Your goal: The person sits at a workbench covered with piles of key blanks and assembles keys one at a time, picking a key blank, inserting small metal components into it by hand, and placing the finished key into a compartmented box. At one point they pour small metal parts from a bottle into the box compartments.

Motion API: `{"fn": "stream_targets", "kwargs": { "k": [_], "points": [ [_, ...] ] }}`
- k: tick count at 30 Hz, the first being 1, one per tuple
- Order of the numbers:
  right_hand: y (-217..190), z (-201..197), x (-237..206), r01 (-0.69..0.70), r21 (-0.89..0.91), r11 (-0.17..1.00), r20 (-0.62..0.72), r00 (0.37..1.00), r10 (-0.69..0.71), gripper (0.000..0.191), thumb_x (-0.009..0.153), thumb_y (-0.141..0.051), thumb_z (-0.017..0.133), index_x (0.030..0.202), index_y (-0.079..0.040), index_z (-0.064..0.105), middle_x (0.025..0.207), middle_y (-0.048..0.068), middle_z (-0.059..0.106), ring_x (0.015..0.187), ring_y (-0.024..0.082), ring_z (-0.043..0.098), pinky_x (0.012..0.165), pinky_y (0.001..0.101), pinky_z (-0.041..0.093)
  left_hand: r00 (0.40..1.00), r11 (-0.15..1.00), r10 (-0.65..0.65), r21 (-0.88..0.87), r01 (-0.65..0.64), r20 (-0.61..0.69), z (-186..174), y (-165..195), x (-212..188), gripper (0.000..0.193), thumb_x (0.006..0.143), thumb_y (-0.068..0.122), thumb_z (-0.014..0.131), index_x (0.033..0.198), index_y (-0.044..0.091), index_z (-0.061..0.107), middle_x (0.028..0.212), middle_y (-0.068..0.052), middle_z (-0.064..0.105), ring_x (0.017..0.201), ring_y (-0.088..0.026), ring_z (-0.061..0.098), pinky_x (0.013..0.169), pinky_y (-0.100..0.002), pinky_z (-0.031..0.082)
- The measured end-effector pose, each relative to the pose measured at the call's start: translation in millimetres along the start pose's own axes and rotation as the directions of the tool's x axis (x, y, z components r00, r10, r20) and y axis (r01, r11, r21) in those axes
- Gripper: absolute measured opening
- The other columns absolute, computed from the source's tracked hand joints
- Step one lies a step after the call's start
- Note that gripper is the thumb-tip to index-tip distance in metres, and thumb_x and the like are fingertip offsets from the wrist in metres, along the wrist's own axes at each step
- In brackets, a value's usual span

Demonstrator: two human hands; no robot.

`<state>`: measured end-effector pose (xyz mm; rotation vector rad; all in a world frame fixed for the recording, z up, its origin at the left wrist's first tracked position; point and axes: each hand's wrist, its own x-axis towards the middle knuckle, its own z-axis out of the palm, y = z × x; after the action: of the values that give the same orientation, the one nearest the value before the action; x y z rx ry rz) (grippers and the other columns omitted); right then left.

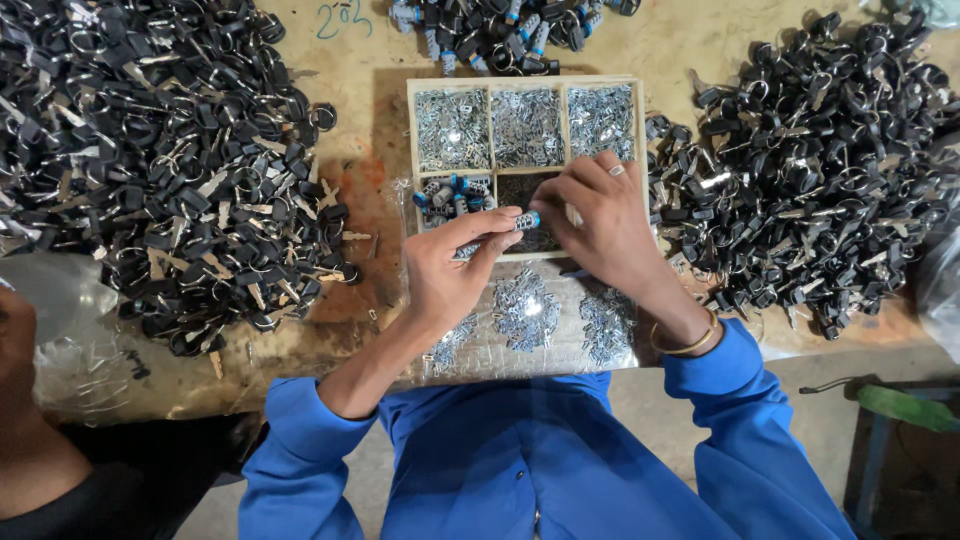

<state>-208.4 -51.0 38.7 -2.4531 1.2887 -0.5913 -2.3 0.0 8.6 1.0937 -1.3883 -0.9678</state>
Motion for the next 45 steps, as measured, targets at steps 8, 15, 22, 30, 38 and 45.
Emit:
{"fn": "stream_targets", "kwargs": {
  "k": [8,15,22,30,38,45],
  "points": [
    [-0.1,-12.3,3.4,0.048,0.287,0.957,-0.042,0.998,-0.037,0.011,0.097,-0.010,0.076,0.106,-0.006,0.071,0.105,0.007,0.067,0.099,0.028,0.059,0.087,0.0396,0.045,1.000,1.000,-0.021,-0.015,0.021,-0.001,-0.1,-0.2,-0.1,0.016,0.094,-0.004,0.076,0.110,-0.003,0.074,0.111,-0.013,0.078,0.099,-0.017,0.078,0.086,-0.028,0.065],
    [1.9,-16.3,3.1,0.086,0.232,0.969,-0.036,0.996,-0.080,0.014,0.094,-0.010,0.080,0.106,-0.005,0.074,0.105,0.009,0.068,0.099,0.028,0.061,0.087,0.0391,0.048,1.000,0.999,-0.020,-0.026,0.020,0.006,-0.5,-1.9,0.3,0.018,0.093,-0.005,0.076,0.111,-0.003,0.074,0.113,-0.014,0.077,0.102,-0.019,0.077,0.087,-0.029,0.066],
    [1.1,-20.9,2.0,0.109,0.344,0.933,-0.059,0.994,-0.095,0.016,0.094,-0.010,0.080,0.108,-0.008,0.074,0.108,0.007,0.067,0.104,0.025,0.064,0.090,0.0380,0.050,1.000,0.999,-0.023,-0.046,0.023,-0.006,-0.3,-2.5,0.1,0.017,0.093,-0.006,0.076,0.110,-0.004,0.073,0.114,-0.015,0.077,0.104,-0.019,0.077,0.089,-0.030,0.066],
    [-0.2,-24.2,6.0,0.128,0.004,0.992,0.009,0.992,-0.128,0.017,0.084,-0.010,0.084,0.100,-0.008,0.080,0.098,0.007,0.069,0.090,0.027,0.062,0.080,0.0418,0.045,1.000,1.000,-0.010,-0.027,0.010,-0.005,-1.0,-3.0,-0.2,0.019,0.092,-0.006,0.077,0.110,-0.004,0.073,0.112,-0.014,0.077,0.103,-0.019,0.077,0.089,-0.030,0.065],
    [-9.0,-16.6,-0.1,0.033,0.362,0.932,-0.084,0.996,-0.003,0.015,0.098,-0.014,0.076,0.112,-0.009,0.074,0.106,0.005,0.068,0.098,0.024,0.065,0.088,0.0358,0.049,1.000,1.000,-0.009,0.011,0.009,-0.003,-0.8,-2.5,0.1,0.019,0.091,-0.005,0.078,0.109,-0.002,0.074,0.111,-0.013,0.078,0.100,-0.018,0.078,0.086,-0.029,0.065],
    [-12.4,-22.7,1.7,0.150,0.038,0.988,-0.042,0.988,-0.148,0.016,0.093,-0.007,0.075,0.109,-0.004,0.074,0.101,0.009,0.068,0.095,0.029,0.062,0.086,0.0433,0.044,1.000,0.999,0.019,0.040,-0.019,0.001,-2.1,-0.6,0.1,0.018,0.091,-0.004,0.078,0.109,-0.001,0.074,0.112,-0.013,0.078,0.101,-0.019,0.078,0.087,-0.029,0.064]
  ]
}}
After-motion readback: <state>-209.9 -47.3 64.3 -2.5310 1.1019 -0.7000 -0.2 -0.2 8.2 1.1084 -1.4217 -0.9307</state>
